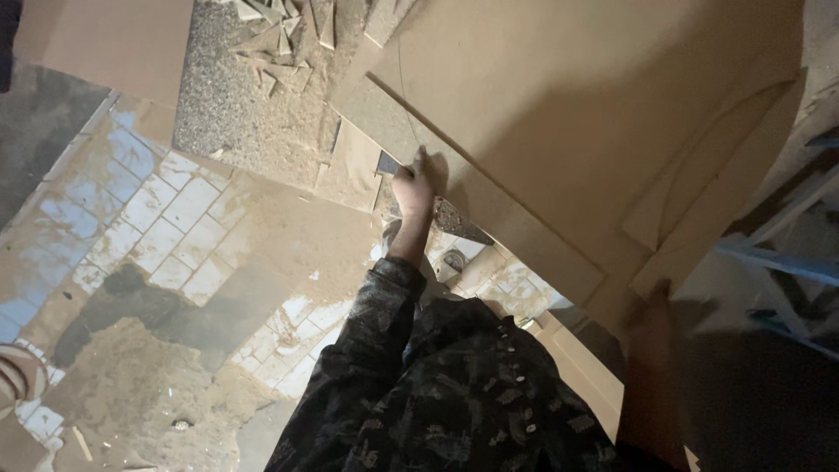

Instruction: The person carries large wooden furniture panels across a dusty workshop and positions them on a work surface, aligning a shaped panel piece against a larger panel and adjusting its placement by hand. They lift and reposition the panels repeatedly, then pick up the assembled panel and carry it away.

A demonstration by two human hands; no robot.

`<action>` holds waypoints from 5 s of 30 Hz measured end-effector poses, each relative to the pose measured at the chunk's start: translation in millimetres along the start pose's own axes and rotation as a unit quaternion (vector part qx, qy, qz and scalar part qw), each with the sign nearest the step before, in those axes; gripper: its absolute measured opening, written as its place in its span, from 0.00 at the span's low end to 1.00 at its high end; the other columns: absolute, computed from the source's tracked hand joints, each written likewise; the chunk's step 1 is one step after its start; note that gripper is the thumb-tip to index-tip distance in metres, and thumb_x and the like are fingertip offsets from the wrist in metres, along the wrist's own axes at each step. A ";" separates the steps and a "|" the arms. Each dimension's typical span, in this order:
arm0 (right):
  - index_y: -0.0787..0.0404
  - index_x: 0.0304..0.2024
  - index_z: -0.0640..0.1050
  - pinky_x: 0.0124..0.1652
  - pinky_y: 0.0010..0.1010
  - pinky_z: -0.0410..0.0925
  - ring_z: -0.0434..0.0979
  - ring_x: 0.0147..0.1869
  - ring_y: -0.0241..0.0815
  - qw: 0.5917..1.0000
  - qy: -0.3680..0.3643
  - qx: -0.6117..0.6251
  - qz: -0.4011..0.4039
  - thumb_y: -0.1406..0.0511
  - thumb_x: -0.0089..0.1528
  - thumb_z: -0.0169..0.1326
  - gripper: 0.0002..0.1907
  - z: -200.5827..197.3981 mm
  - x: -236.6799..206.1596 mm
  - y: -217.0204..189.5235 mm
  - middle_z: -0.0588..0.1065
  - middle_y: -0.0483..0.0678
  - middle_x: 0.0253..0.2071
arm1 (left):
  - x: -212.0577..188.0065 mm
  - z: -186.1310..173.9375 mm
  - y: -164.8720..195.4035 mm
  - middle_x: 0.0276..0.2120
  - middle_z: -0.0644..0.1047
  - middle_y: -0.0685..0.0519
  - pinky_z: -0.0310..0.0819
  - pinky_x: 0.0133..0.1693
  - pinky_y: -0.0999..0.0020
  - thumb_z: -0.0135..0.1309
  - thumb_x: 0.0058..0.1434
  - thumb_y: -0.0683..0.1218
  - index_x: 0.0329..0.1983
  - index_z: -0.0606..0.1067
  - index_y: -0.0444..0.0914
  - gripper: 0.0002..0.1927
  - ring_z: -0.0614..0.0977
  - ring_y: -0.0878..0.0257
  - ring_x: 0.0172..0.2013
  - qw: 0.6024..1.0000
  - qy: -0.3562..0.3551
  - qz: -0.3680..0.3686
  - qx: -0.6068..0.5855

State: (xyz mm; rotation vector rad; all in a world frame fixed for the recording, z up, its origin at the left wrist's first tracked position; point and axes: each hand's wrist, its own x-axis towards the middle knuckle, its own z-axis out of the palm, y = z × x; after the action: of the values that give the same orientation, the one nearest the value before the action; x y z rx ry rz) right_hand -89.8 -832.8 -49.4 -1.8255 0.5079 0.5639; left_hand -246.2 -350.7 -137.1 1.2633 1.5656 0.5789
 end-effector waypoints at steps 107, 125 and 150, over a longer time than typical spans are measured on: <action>0.63 0.76 0.57 0.60 0.41 0.69 0.71 0.65 0.53 0.757 -0.476 0.408 0.182 0.49 0.82 0.34 0.30 -8.7 -54.4 82.6 0.67 0.60 0.67 | 17.8 -75.6 -20.7 0.16 0.75 0.50 0.73 0.18 0.65 0.57 0.63 0.61 0.25 0.76 0.30 0.28 0.78 0.63 0.15 0.989 -0.112 0.002 -0.095; 0.64 0.66 0.68 0.49 0.37 0.73 0.73 0.55 0.41 0.754 -0.367 0.476 0.267 0.57 0.77 0.48 0.21 29.7 -55.0 86.7 0.71 0.50 0.59 | 11.8 -45.4 -5.8 0.22 0.78 0.41 0.74 0.29 0.54 0.52 0.66 0.63 0.28 0.76 0.33 0.28 0.82 0.53 0.25 0.989 -0.046 0.140 -0.007; 0.62 0.67 0.66 0.65 0.36 0.64 0.69 0.66 0.43 0.957 -0.198 0.205 0.052 0.58 0.69 0.48 0.26 142.9 -18.3 -9.2 0.69 0.48 0.64 | 116.5 65.0 147.2 0.17 0.77 0.41 0.72 0.24 0.52 0.54 0.65 0.59 0.20 0.77 0.36 0.26 0.80 0.48 0.19 0.942 -0.082 0.278 0.172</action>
State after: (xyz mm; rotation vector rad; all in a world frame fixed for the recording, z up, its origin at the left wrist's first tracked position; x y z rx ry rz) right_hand -117.7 -692.9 -71.7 -1.2565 0.4108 0.8089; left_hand -118.1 -207.8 -85.8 1.9962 1.1927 0.5393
